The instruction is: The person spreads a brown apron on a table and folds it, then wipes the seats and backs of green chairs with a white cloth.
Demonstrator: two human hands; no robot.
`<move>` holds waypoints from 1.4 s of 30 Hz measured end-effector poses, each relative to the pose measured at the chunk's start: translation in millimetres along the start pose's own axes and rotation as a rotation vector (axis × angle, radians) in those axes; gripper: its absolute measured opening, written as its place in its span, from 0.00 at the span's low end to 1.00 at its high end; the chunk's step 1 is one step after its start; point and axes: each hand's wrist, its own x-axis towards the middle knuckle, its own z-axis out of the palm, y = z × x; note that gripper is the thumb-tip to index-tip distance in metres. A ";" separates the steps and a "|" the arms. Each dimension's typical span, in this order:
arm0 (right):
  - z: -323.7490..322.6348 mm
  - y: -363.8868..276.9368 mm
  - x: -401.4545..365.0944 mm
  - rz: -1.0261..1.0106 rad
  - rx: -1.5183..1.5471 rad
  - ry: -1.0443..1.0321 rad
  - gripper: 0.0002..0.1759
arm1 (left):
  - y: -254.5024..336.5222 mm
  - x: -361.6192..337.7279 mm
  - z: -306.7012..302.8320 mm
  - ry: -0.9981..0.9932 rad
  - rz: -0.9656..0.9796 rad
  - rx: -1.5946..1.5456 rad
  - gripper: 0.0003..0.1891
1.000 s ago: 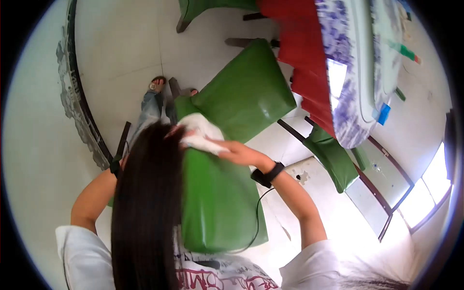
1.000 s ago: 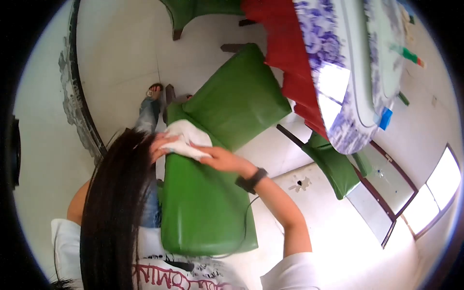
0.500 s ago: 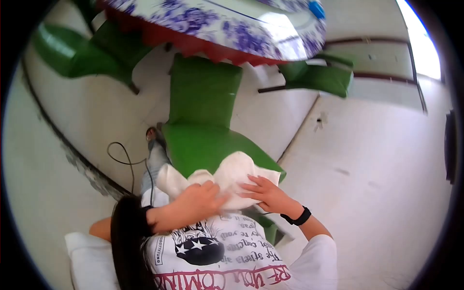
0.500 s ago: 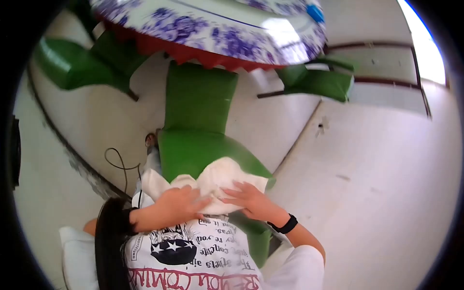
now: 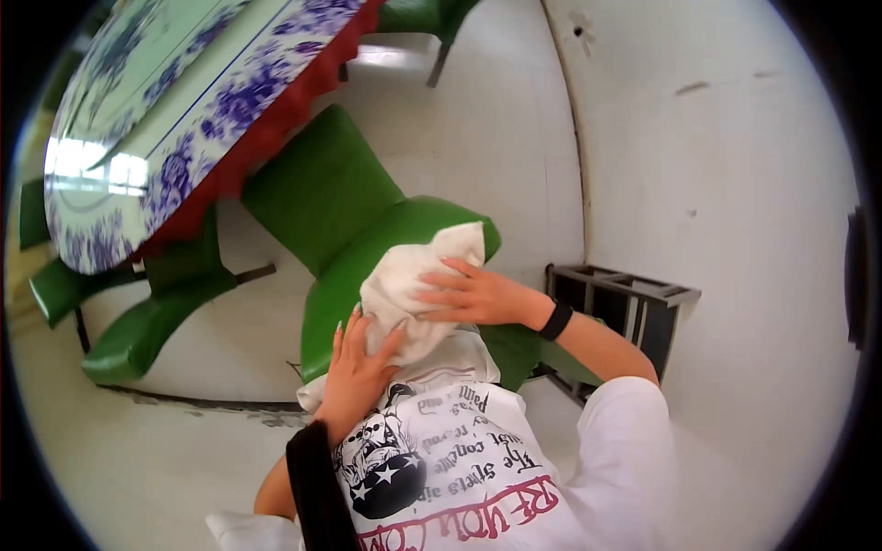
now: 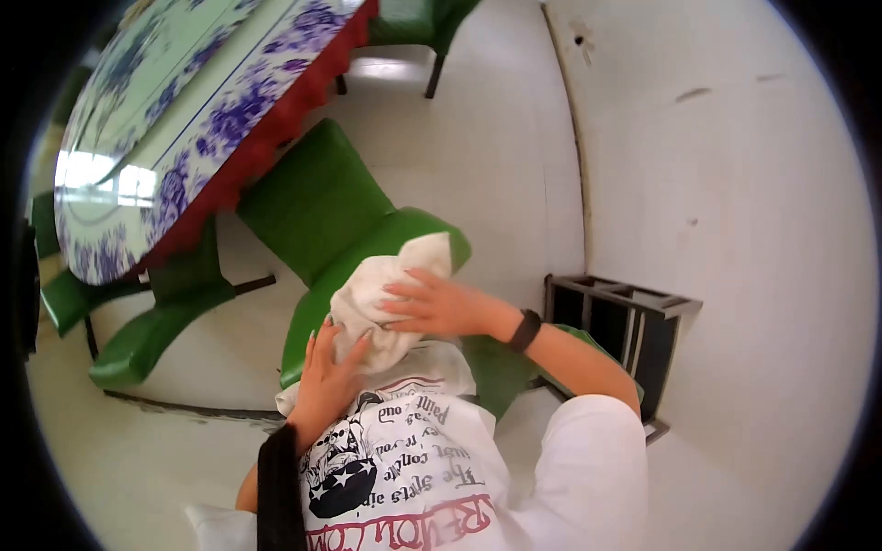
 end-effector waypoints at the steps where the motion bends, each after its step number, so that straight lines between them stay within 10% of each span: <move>1: -10.6 12.0 -3.8 -0.012 -0.009 0.041 0.17 | 8.5 11.3 0.4 -0.004 -0.018 0.015 0.36; 8: -12.9 83.6 -74.9 0.476 0.315 0.417 0.21 | 67.3 123.5 15.4 0.030 -0.073 -0.031 0.33; 14: 66.7 104.8 -74.1 0.748 1.378 0.770 0.19 | 106.8 178.6 10.0 -0.091 -0.099 0.042 0.41; 28: 135.6 132.4 -70.2 0.875 1.619 0.753 0.21 | 55.0 247.5 -4.8 -0.440 -0.296 -0.396 0.26; 40: 351.5 175.4 -82.5 1.433 1.269 1.064 0.21 | -166.2 355.5 167.2 -0.775 -0.373 -0.341 0.21; 42: 389.6 179.6 -85.8 1.505 1.079 0.942 0.19 | -171.3 371.0 194.4 -0.699 -0.646 -0.652 0.21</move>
